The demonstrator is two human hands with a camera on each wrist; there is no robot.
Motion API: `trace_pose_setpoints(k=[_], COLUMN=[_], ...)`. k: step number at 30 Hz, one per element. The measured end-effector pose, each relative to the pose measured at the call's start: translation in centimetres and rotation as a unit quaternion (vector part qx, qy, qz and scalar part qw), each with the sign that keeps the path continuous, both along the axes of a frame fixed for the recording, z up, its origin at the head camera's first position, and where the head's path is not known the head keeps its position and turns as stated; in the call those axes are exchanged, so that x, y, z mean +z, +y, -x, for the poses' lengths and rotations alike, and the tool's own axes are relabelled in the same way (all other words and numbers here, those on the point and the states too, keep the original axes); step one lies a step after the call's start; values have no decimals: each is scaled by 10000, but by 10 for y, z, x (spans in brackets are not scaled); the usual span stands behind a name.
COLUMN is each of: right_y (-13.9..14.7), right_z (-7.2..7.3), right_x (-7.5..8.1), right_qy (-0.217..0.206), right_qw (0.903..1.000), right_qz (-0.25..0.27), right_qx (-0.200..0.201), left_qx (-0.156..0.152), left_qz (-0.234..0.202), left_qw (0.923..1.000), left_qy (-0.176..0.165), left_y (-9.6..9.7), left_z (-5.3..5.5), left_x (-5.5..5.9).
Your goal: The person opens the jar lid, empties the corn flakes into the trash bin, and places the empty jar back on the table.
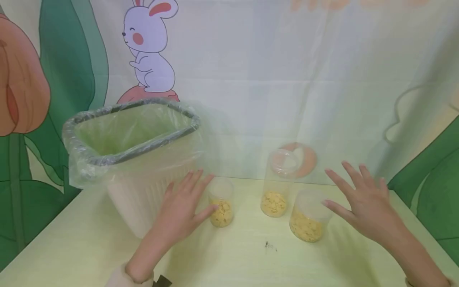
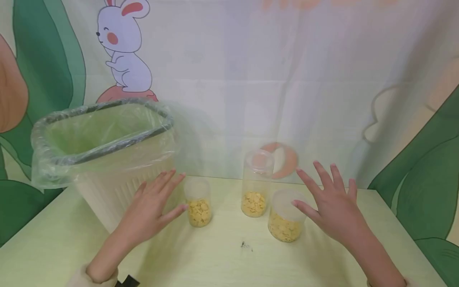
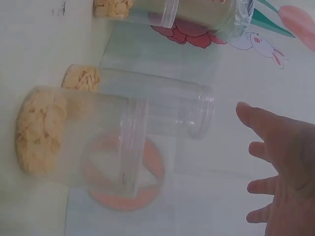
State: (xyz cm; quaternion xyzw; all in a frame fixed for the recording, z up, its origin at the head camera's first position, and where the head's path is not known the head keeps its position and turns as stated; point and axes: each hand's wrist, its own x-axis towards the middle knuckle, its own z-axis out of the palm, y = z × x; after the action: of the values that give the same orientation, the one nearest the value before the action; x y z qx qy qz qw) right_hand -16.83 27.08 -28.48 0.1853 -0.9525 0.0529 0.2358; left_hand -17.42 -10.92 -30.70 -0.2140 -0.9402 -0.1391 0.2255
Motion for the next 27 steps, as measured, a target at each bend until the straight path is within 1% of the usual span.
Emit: trace_pose_setpoints(k=[3,7,10,14,17,24,27], right_y=[-11,-25,-35,-46,-55,-72,-81], right_z=[0,-1,-2,-3,-3,1,2], right_x=[1,1,0,-2,-3,-9,-12], right_qy=[26,68,36,-108,-131,88,-42], right_qw=[9996,9978,9960,9935,9910,9839,9820], right_qz=[194,449,611,789,913,1125,1245], right_qx=[205,485,647,813,968,1385,1422], left_qx=[-57,-212,-315,-386,-409,-415,-421], left_qz=[-170,-467,-719,-1087,-1374,-1980,-2213], left_qw=[9998,9986,9969,9933,9891,9768,9701], left_qy=[38,118,94,-112,-327,-702,-900], left_y=[-2,-4,-5,-7,-9,-11,-12], left_z=[1,4,5,6,7,8,9], left_x=[0,-1,-2,-3,-4,-9,-13])
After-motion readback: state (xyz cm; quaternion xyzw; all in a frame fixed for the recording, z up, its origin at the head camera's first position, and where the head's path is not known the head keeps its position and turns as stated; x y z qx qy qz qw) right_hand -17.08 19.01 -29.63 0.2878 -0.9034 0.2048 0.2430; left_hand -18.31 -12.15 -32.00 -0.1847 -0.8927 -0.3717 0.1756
